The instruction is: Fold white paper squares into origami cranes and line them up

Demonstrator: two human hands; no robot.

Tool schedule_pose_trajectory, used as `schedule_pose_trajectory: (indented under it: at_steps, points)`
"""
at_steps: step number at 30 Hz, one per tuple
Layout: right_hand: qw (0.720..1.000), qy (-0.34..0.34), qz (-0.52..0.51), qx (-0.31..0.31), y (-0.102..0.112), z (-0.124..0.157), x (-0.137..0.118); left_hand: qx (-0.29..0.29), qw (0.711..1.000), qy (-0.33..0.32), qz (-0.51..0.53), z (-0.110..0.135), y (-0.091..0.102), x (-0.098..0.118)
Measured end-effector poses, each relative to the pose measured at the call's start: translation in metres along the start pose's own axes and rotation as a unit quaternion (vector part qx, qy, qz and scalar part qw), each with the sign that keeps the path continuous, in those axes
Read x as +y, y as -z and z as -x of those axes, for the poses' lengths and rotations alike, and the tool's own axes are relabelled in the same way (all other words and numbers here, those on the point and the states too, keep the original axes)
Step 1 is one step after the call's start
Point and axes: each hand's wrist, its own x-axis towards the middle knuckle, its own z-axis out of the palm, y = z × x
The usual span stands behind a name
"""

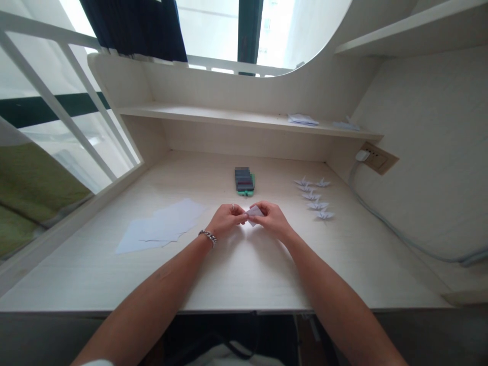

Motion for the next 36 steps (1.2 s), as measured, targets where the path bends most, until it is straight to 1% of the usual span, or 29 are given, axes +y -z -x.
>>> schedule_pose_trajectory:
  at_steps: [3,6,8,10,13,15,19,23,26,29,31,35,36]
  points:
    - [0.999,0.000,0.032,-0.016,0.001,0.002,-0.003,-0.017,1.000,0.003,0.026,0.001,0.003,0.000]
    - [1.000,-0.011,0.018,-0.010,0.001,0.004,-0.004,-0.041,0.997,0.002,0.062,0.003,0.007,0.002]
    - [1.000,-0.011,0.006,0.000,0.001,0.004,-0.005,-0.045,0.996,-0.009,0.070,0.005,0.008,0.004]
    - [1.000,-0.008,-0.005,0.007,0.000,0.005,-0.005,-0.041,0.997,-0.026,0.054,0.007,0.008,0.006]
    - [0.999,-0.019,-0.031,0.000,-0.001,0.006,-0.006,-0.023,0.999,-0.046,0.011,0.008,0.007,0.008]
    - [0.998,-0.033,-0.049,-0.010,-0.001,0.007,-0.007,-0.011,0.998,-0.054,-0.015,0.008,0.007,0.008]
    - [0.997,-0.049,-0.064,-0.019,0.002,0.007,-0.008,-0.007,0.997,-0.058,-0.043,0.008,0.008,0.008]
    - [0.995,-0.058,-0.055,-0.057,0.008,0.008,-0.008,0.000,0.996,-0.064,-0.063,0.009,0.011,0.009]
    - [0.996,-0.042,-0.023,-0.070,0.011,0.009,-0.007,-0.007,0.995,-0.067,-0.072,0.010,0.012,0.011]
    - [0.998,-0.033,0.005,-0.053,0.011,0.009,-0.007,-0.007,0.994,-0.078,-0.072,0.010,0.012,0.012]
    - [0.999,-0.036,0.007,-0.033,0.009,0.009,-0.007,0.010,0.995,-0.081,-0.053,0.009,0.012,0.013]
    - [0.998,-0.043,-0.026,0.038,0.003,0.009,-0.010,0.094,0.993,-0.057,0.034,0.008,0.011,0.014]
    - [0.997,-0.042,-0.032,0.055,0.001,0.009,-0.010,0.108,0.991,-0.054,0.054,0.009,0.010,0.015]
